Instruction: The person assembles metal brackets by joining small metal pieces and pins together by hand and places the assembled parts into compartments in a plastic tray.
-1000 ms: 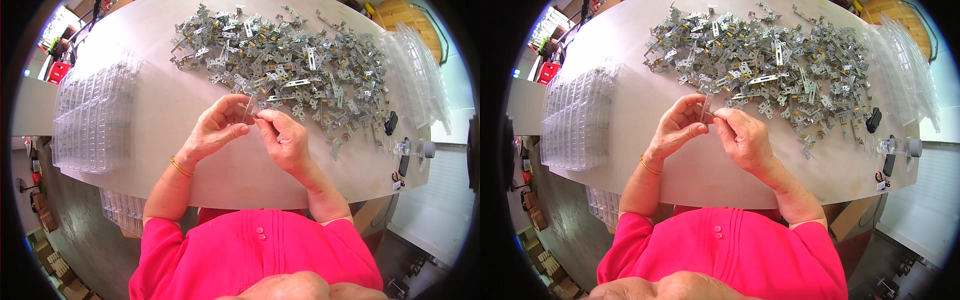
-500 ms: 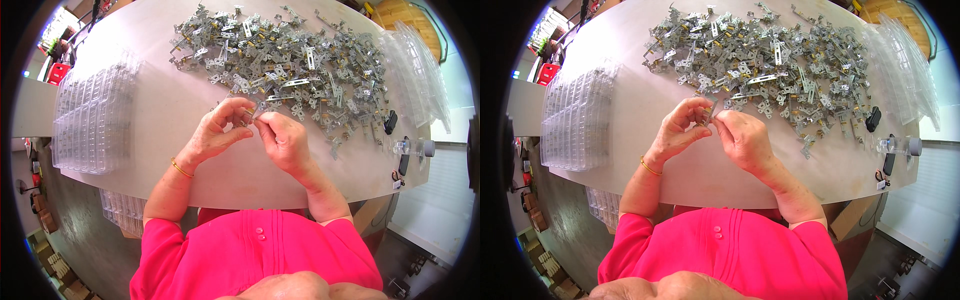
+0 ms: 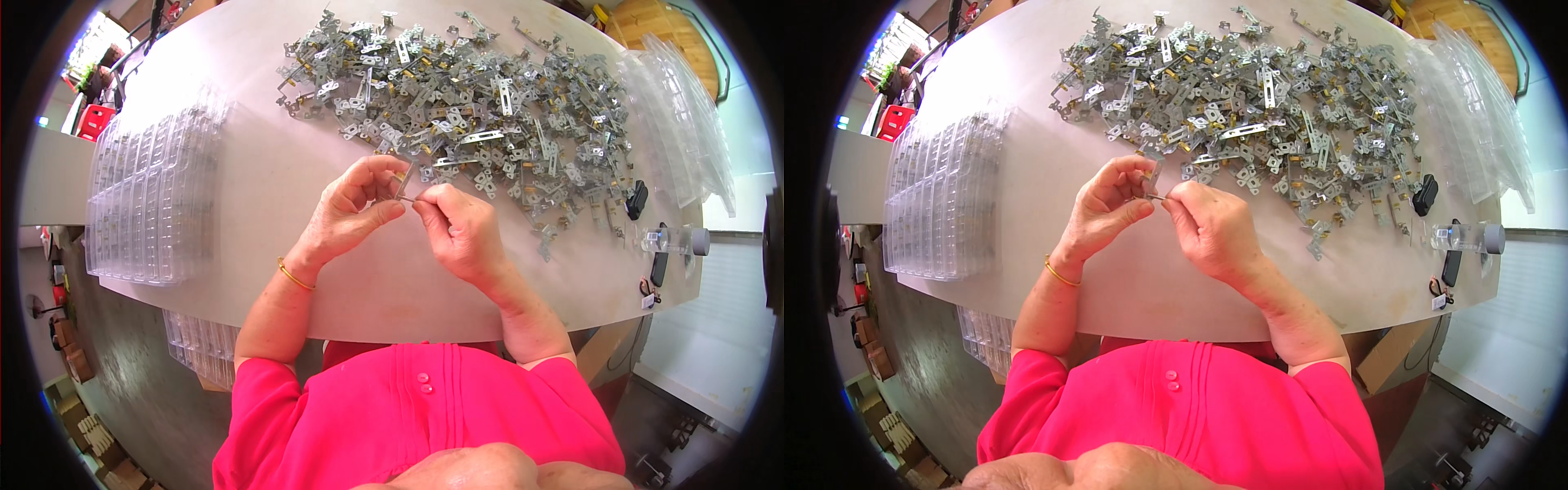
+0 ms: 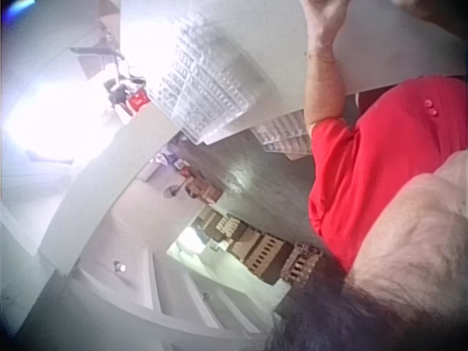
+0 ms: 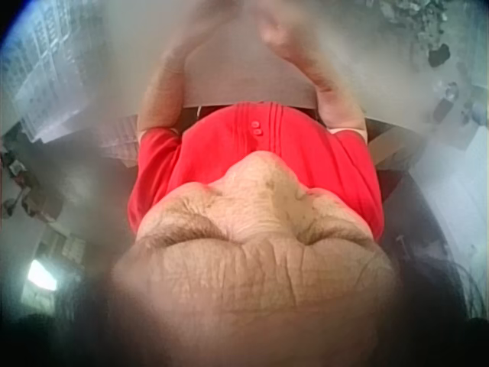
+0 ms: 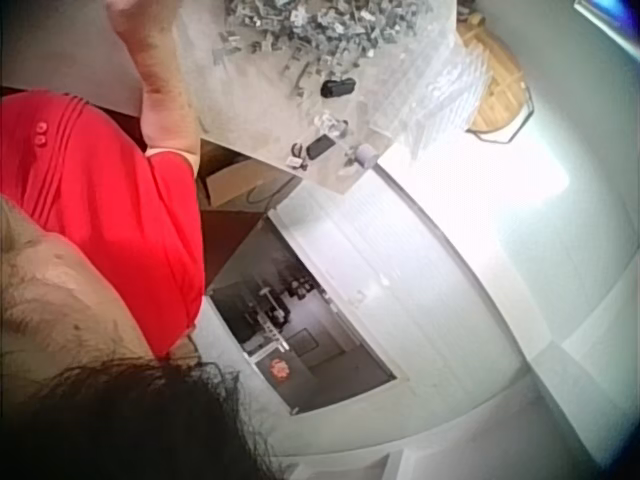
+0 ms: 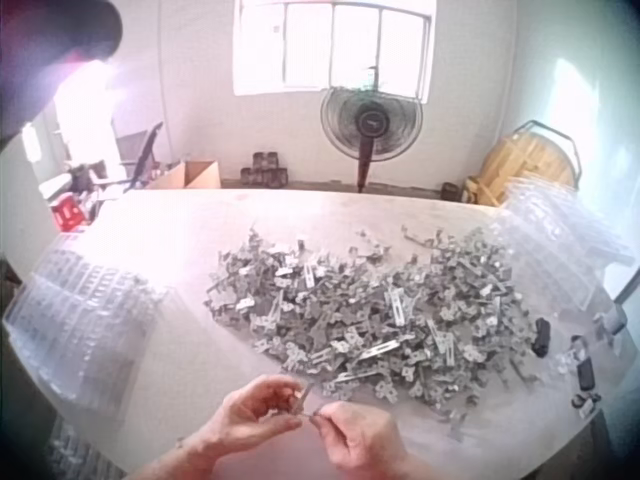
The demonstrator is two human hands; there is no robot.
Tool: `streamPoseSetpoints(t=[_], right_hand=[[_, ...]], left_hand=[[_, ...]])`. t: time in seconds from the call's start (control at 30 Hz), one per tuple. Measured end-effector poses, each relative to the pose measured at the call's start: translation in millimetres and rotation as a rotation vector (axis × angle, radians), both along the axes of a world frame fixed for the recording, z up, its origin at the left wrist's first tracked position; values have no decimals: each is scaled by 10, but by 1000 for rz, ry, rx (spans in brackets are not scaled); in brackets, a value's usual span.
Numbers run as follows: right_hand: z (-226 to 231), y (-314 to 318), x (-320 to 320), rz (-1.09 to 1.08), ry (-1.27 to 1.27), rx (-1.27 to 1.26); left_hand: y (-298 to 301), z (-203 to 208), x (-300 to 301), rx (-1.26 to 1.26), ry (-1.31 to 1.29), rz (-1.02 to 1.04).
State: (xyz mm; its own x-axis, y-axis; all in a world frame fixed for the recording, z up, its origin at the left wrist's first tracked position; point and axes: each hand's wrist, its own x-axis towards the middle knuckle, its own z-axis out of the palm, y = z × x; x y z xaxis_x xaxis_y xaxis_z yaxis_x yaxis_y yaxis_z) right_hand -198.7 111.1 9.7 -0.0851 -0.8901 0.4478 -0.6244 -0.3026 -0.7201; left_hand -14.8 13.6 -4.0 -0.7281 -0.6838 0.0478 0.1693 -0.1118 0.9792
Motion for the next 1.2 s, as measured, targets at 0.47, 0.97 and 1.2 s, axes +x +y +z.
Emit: streamPoseSetpoints(t=[0.47, 0.97, 1.2], right_hand=[[-66, 2, -83, 69, -525, -26], [-99, -19, -6, 22, -669, 45], [-110, -68, -40, -70, -497, -153]], left_hand=[[-2, 142, 54, 258, 19, -346], [134, 104, -56, -649, -255, 84], [127, 53, -44, -633, -230, 203]])
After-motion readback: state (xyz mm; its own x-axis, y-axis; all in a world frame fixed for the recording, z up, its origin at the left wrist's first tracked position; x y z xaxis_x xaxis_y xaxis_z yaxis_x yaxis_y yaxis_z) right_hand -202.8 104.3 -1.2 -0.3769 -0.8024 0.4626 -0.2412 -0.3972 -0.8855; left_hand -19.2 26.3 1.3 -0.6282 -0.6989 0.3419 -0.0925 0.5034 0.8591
